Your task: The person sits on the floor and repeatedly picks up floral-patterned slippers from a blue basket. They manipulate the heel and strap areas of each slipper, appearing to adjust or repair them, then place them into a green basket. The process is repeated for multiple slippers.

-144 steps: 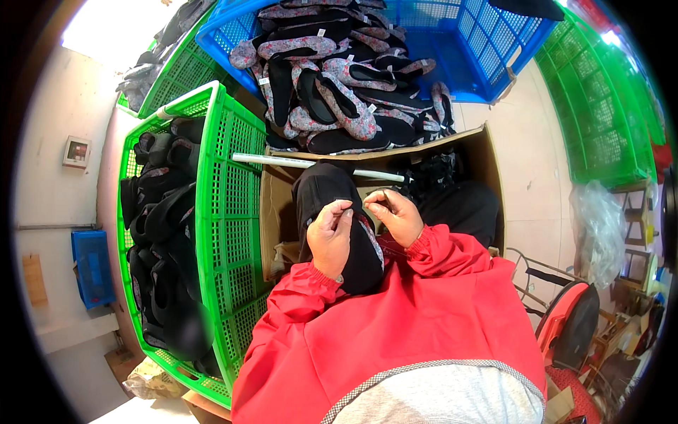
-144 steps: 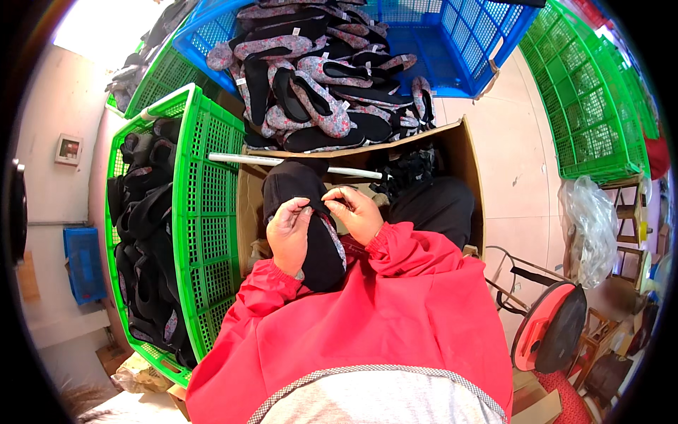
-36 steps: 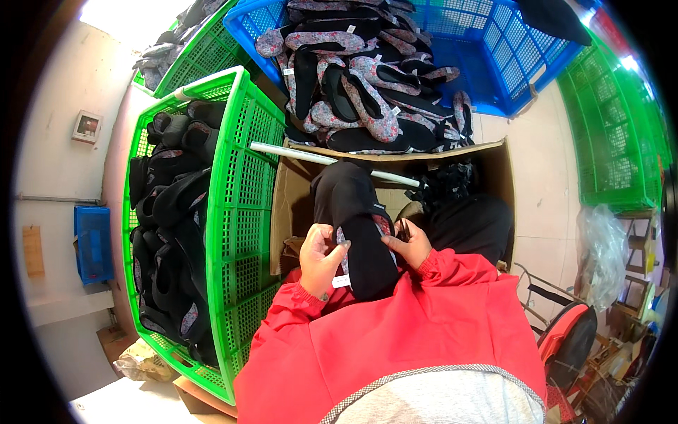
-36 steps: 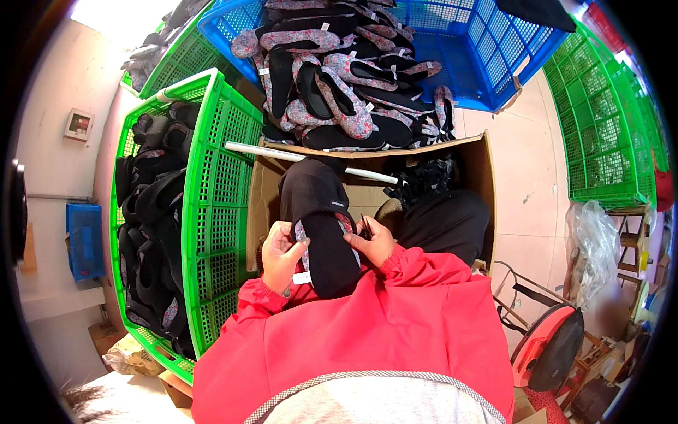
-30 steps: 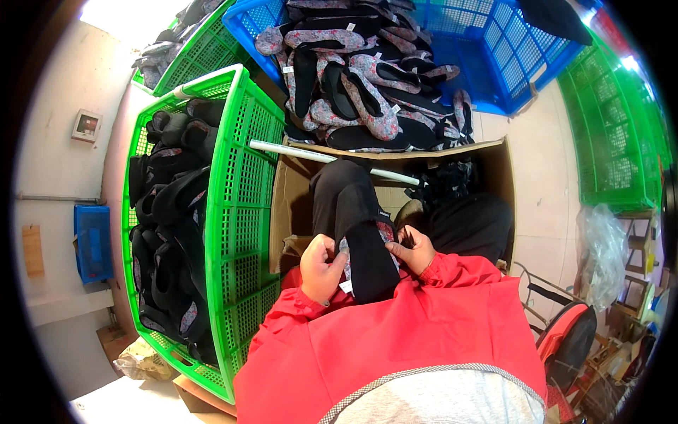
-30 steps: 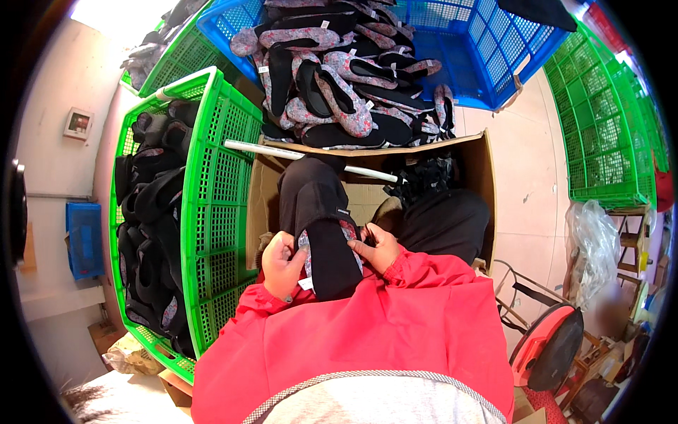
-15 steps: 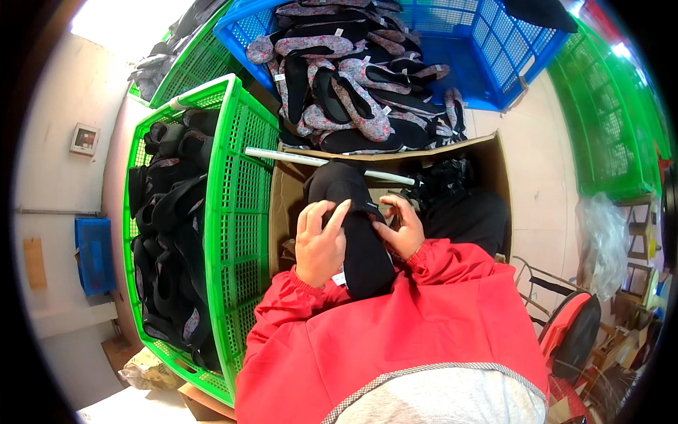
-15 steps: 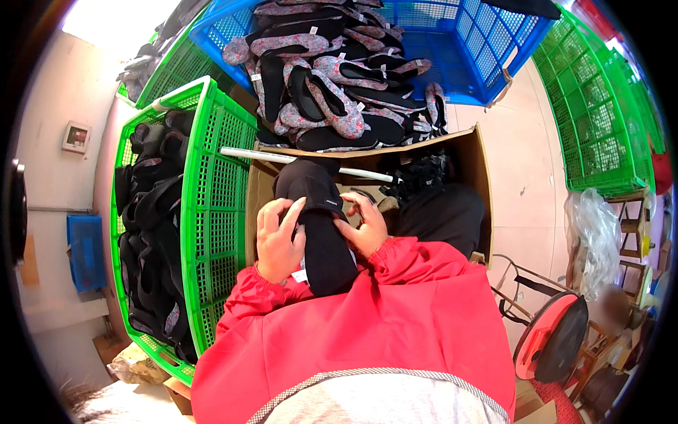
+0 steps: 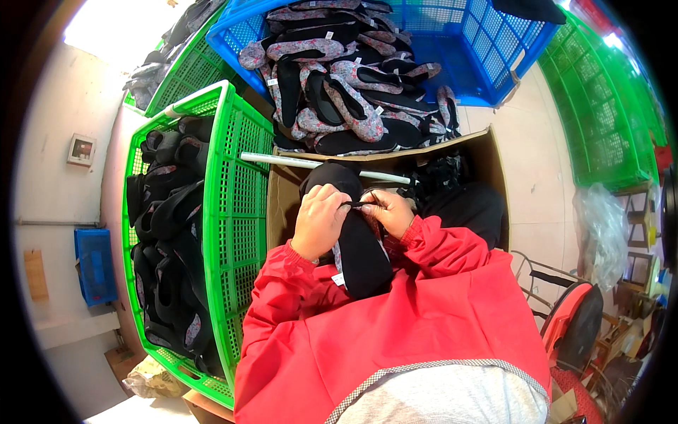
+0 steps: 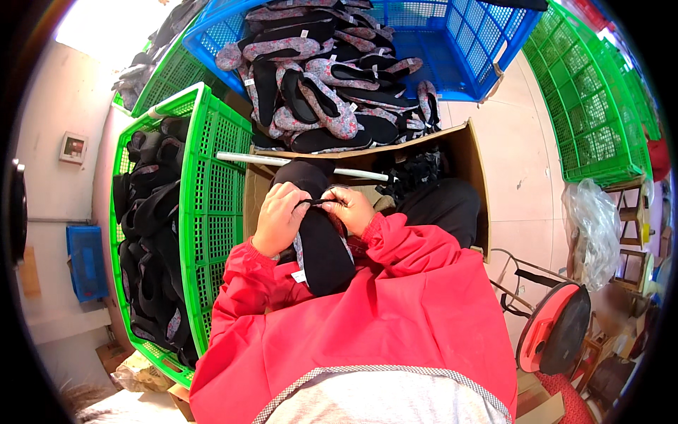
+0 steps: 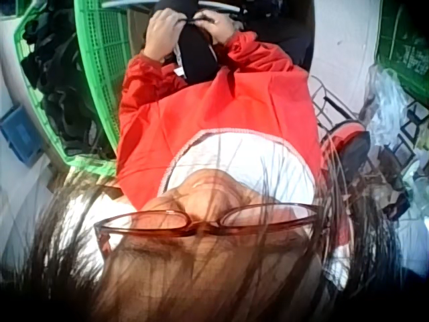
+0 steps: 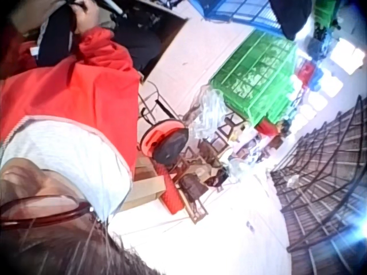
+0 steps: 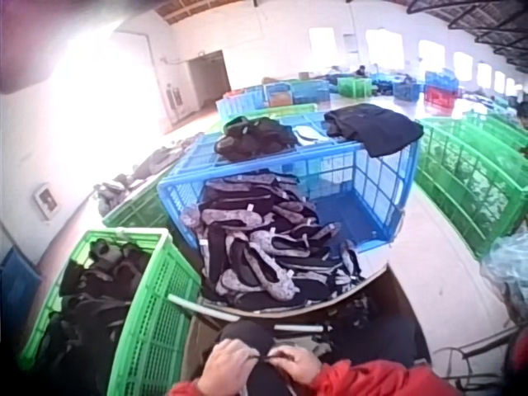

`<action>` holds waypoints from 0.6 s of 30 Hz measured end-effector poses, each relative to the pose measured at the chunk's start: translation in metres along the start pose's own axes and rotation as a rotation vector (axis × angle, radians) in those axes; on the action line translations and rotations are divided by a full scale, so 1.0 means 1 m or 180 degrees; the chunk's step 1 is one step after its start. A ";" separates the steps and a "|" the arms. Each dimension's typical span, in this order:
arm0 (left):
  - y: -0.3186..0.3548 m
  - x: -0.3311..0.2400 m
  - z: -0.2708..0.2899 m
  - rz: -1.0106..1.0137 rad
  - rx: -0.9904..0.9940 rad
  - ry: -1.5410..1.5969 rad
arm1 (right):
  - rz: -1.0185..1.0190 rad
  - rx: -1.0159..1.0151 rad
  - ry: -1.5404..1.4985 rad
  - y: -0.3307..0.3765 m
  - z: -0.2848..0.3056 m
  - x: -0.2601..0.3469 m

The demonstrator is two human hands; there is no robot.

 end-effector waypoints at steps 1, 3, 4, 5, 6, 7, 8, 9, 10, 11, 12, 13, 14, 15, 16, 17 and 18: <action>-0.001 0.001 -0.001 0.0022 0.0019 0.0066 | -0.0167 0.0068 -0.0295 0.000 0.000 -0.002; -0.003 0.003 0.000 0.0054 0.0059 0.0184 | -0.0312 0.0169 -0.0670 0.000 0.000 -0.004; -0.004 0.003 0.001 0.0063 0.0079 0.0236 | -0.0290 0.0201 -0.0749 0.001 0.000 -0.003; -0.005 0.004 0.002 0.0072 0.0099 0.0288 | -0.0267 0.0234 -0.0828 0.001 0.000 -0.001; -0.004 0.005 0.002 0.0108 0.0125 0.0289 | -0.0390 0.0211 -0.0909 0.002 0.000 0.002; -0.004 0.006 0.002 0.0144 0.0150 0.0288 | -0.0512 0.0189 -0.0990 0.004 0.001 0.007; -0.004 0.007 0.002 0.0179 0.0176 0.0288 | -0.0634 0.0167 -0.1070 0.006 0.000 0.010; -0.005 0.006 0.002 0.0185 0.0192 0.0274 | -0.0468 0.0075 -0.1020 0.005 0.001 0.014; -0.005 0.005 0.002 0.0191 0.0207 0.0259 | -0.0302 -0.0017 -0.0969 0.004 0.001 0.017; -0.006 0.005 0.001 0.0198 0.0222 0.0245 | -0.0136 -0.0109 -0.0917 0.003 0.000 0.020; -0.006 0.004 0.001 0.0205 0.0226 0.0232 | 0.0007 -0.0159 -0.0603 0.001 0.001 0.021; -0.006 0.004 0.001 0.0212 0.0230 0.0219 | 0.0150 -0.0208 -0.0289 -0.001 0.001 0.022; -0.007 0.004 0.000 0.0220 0.0233 0.0206 | 0.0292 -0.0257 0.0026 -0.003 0.001 0.024; -0.006 0.005 0.000 0.0216 0.0227 0.0195 | 0.0344 -0.0293 0.0307 -0.003 0.000 0.029; -0.006 0.005 0.000 0.0212 0.0221 0.0183 | 0.0395 -0.0329 0.0588 -0.004 -0.002 0.035; -0.006 0.006 0.000 0.0209 0.0215 0.0171 | 0.0447 -0.0363 0.0868 -0.004 -0.003 0.042; -0.006 0.006 -0.001 0.0177 0.0189 0.0163 | 0.0396 -0.0387 0.1028 -0.005 -0.004 0.046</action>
Point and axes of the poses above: each hand's wrist, its own y-axis away from the middle knuckle, its own z-axis out of the back of the hand, x = y × z, the point moved 3 cm from there along -y, towards the middle knuckle, and after that the axes turned 6 degrees about x, right-handed, at the moved point
